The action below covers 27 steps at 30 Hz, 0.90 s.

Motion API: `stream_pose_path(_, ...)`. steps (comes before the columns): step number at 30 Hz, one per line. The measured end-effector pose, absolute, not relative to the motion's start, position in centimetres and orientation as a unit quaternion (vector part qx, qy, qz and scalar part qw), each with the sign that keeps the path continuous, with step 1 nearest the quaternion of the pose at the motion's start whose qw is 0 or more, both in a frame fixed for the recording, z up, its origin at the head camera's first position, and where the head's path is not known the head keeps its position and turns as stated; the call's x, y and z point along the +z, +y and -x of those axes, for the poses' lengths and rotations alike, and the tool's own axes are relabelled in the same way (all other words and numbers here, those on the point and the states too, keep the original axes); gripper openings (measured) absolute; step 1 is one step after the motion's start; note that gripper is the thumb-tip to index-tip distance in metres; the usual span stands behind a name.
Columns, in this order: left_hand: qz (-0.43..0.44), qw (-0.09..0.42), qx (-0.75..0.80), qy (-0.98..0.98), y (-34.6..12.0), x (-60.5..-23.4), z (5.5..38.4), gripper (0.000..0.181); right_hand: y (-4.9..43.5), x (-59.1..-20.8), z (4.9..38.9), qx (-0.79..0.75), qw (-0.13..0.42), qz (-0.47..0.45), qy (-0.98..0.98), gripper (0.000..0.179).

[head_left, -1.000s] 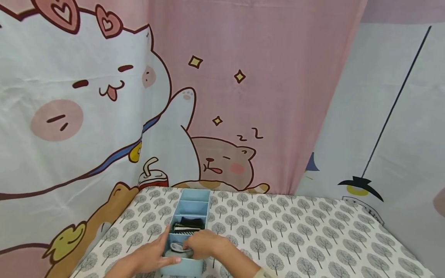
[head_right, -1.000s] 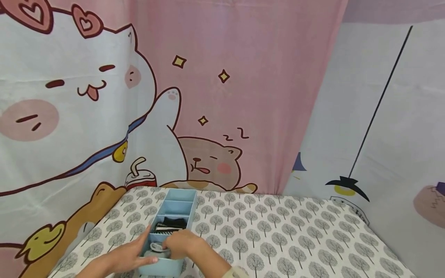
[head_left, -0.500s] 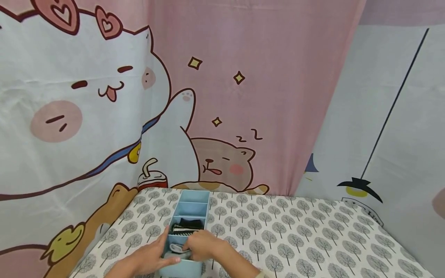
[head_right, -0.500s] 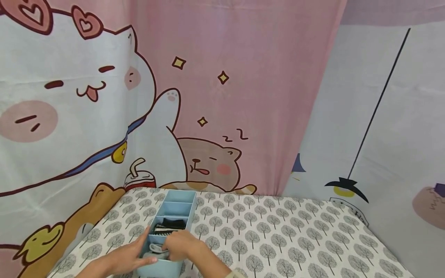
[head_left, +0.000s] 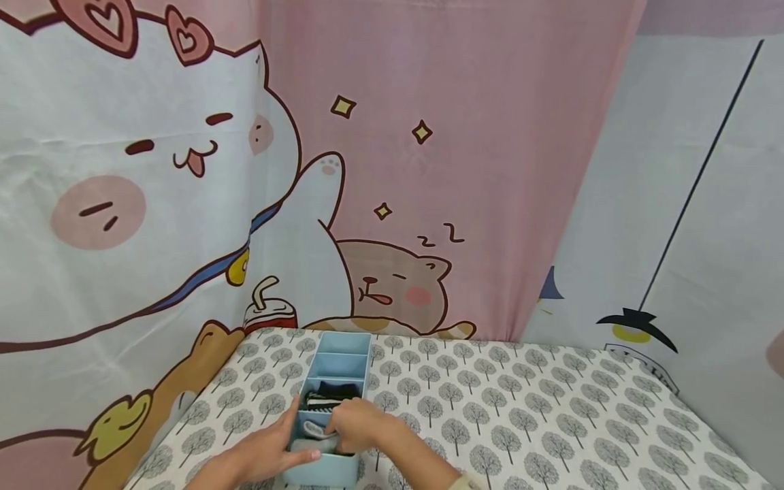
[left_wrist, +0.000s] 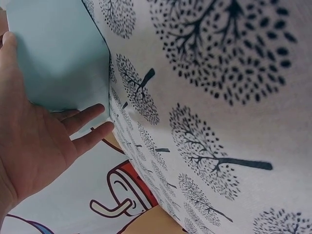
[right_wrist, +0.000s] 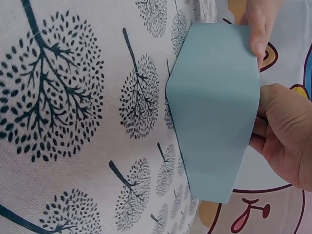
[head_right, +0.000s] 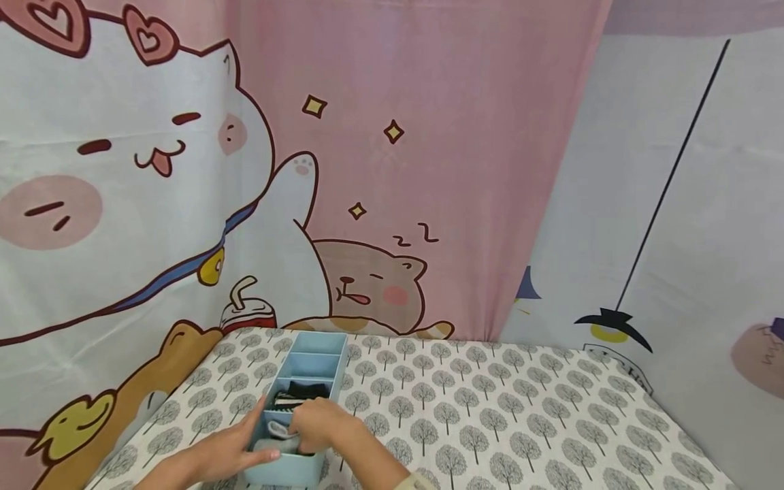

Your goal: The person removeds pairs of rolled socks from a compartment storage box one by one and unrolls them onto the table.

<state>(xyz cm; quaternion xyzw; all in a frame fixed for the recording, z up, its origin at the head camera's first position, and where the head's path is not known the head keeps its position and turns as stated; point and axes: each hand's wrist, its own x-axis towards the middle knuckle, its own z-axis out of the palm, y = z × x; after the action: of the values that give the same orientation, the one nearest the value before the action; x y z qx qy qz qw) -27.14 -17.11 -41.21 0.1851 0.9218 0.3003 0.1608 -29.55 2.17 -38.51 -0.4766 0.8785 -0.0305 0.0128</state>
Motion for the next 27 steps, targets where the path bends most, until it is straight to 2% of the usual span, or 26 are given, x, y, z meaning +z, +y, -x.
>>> stream_pose_path(8, -0.175, 0.176, 0.313, 0.917, -17.1, -41.3, 27.2, 0.094, 2.4, -37.2, 29.2, -0.038, 0.021, 0.461, 0.886, 0.027)
stream_pose_path(27, -0.171, 0.155, 0.319, 0.919, -17.1, -41.6, 27.3, 0.096, 2.9, -35.3, 28.9, -0.043, 0.004, 0.442, 0.896, 0.032)
